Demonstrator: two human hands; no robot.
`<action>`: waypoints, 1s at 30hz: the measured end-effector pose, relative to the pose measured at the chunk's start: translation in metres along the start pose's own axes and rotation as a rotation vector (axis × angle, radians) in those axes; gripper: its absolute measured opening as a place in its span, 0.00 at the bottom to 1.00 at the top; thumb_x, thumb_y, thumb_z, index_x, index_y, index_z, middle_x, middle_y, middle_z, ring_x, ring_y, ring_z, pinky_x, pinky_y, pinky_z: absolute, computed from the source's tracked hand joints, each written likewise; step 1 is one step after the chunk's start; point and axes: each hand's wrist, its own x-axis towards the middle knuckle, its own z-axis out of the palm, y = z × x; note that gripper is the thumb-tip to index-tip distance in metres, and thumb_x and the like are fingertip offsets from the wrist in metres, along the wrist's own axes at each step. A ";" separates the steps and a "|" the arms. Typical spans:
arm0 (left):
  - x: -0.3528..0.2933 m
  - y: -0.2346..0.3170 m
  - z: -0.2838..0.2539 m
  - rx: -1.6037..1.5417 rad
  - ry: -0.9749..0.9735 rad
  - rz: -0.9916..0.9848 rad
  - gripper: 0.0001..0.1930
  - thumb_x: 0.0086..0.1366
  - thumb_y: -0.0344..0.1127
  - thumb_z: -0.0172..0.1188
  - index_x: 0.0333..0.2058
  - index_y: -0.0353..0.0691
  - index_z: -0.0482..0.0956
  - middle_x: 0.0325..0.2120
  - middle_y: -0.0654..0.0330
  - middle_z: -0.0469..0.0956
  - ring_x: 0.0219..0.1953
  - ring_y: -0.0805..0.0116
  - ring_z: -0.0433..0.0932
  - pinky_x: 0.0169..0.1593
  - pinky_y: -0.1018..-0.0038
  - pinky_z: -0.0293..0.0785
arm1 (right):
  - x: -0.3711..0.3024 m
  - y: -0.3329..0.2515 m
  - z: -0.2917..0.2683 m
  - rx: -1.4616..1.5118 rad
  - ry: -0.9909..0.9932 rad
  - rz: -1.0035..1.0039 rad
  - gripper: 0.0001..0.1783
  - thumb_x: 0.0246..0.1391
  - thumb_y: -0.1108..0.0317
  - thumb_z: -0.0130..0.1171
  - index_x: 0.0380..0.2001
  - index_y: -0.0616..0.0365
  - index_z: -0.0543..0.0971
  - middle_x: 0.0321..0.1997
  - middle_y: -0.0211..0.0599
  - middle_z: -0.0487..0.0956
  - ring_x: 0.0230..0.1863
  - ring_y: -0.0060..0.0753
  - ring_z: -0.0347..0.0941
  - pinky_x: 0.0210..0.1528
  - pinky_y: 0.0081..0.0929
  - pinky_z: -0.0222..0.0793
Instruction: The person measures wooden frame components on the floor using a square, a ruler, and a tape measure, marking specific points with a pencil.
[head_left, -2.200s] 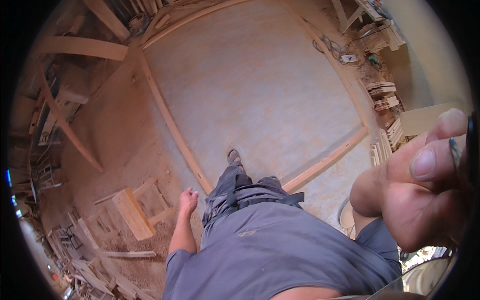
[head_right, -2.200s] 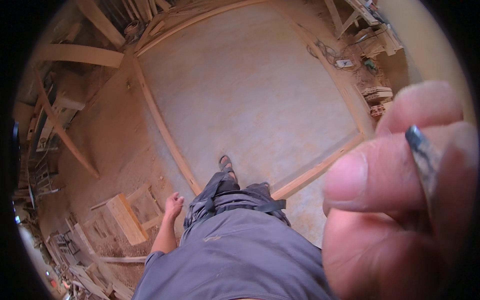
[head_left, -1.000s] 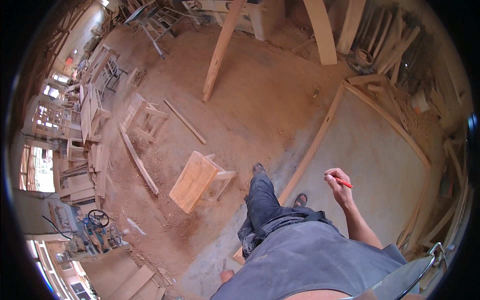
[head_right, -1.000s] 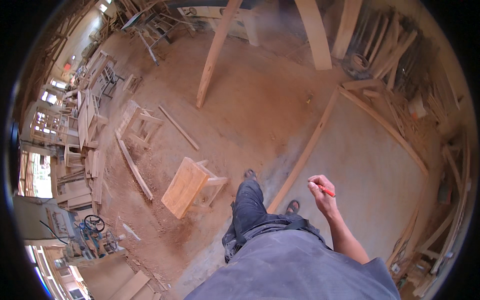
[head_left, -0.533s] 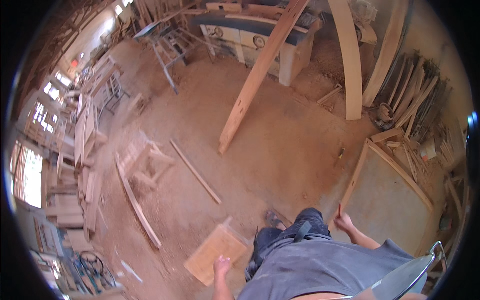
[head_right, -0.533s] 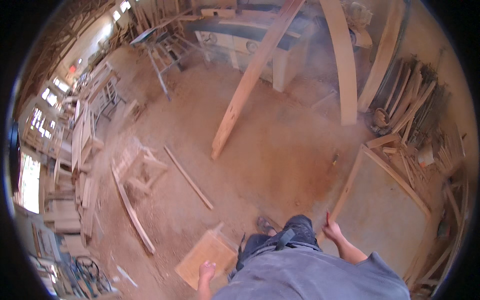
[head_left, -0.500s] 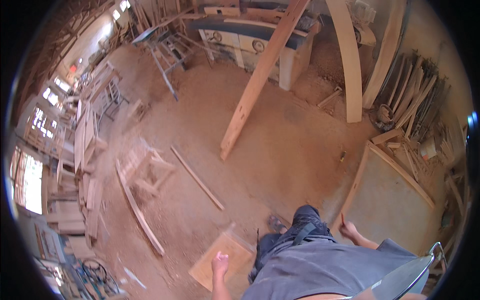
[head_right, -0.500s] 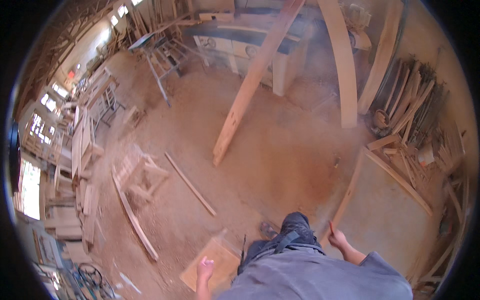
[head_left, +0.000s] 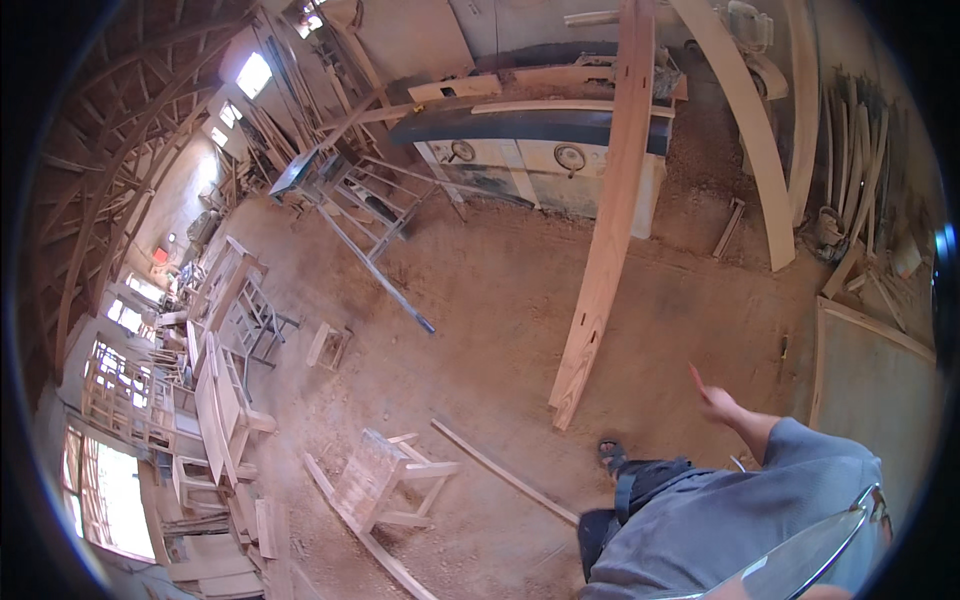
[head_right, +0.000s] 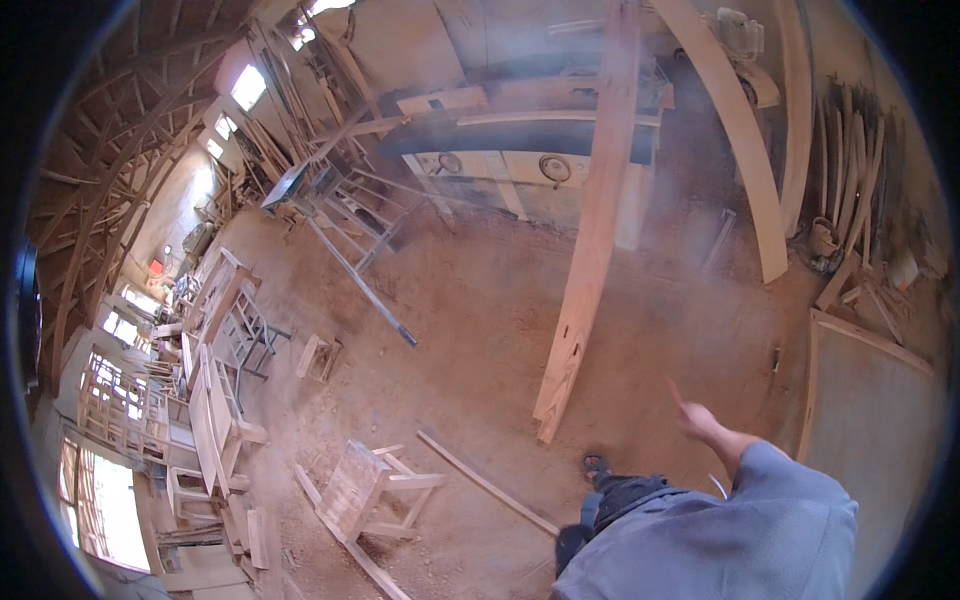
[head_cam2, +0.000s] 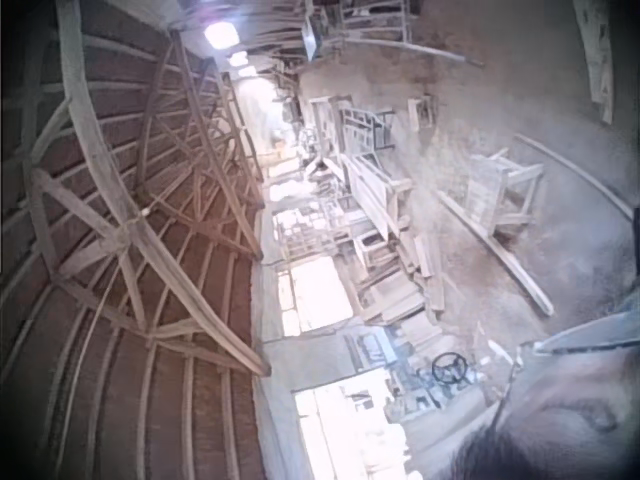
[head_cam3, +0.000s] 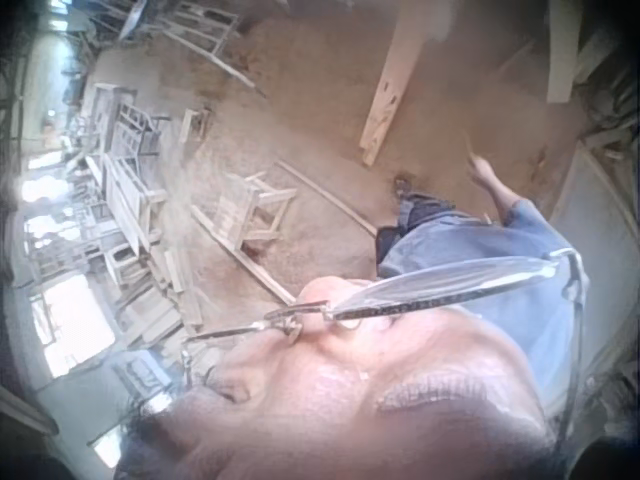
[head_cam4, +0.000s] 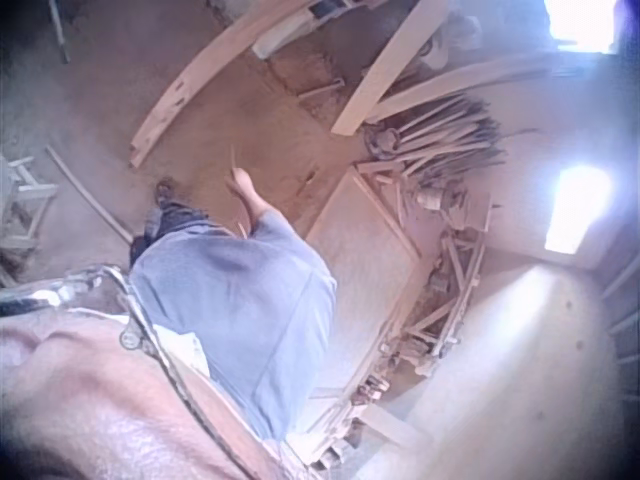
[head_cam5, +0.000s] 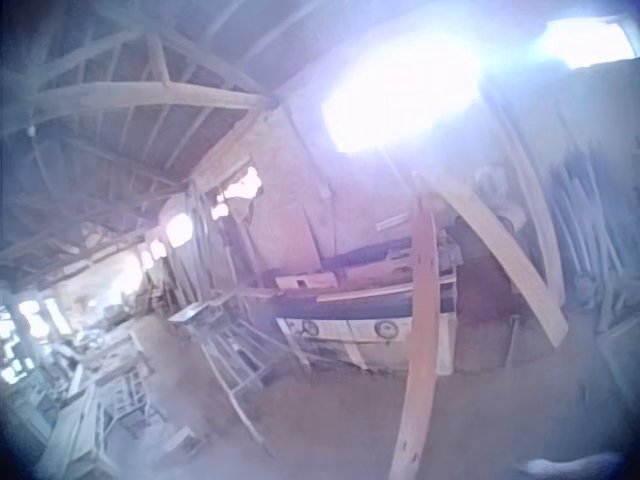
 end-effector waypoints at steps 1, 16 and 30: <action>0.014 0.013 -0.009 0.019 -0.015 -0.016 0.26 0.65 0.37 0.58 0.56 0.23 0.67 0.40 0.45 0.79 0.43 0.59 0.78 0.47 0.63 0.75 | 0.036 -0.101 -0.017 0.307 -0.169 0.015 0.07 0.52 0.65 0.60 0.30 0.57 0.76 0.26 0.36 0.78 0.29 0.28 0.75 0.31 0.32 0.70; 0.397 0.200 -0.042 0.084 -0.359 0.286 0.17 0.62 0.34 0.57 0.44 0.28 0.68 0.32 0.49 0.75 0.36 0.60 0.74 0.41 0.62 0.72 | 0.170 -0.479 -0.004 0.434 -0.317 0.094 0.09 0.55 0.63 0.58 0.33 0.58 0.78 0.27 0.38 0.82 0.25 0.32 0.78 0.26 0.34 0.74; 0.664 0.431 -0.001 0.247 -0.629 0.568 0.10 0.59 0.32 0.57 0.33 0.32 0.68 0.24 0.53 0.71 0.30 0.62 0.71 0.36 0.61 0.70 | 0.416 -0.517 -0.047 1.295 0.363 0.624 0.07 0.65 0.66 0.51 0.33 0.55 0.71 0.19 0.36 0.78 0.12 0.25 0.67 0.13 0.26 0.59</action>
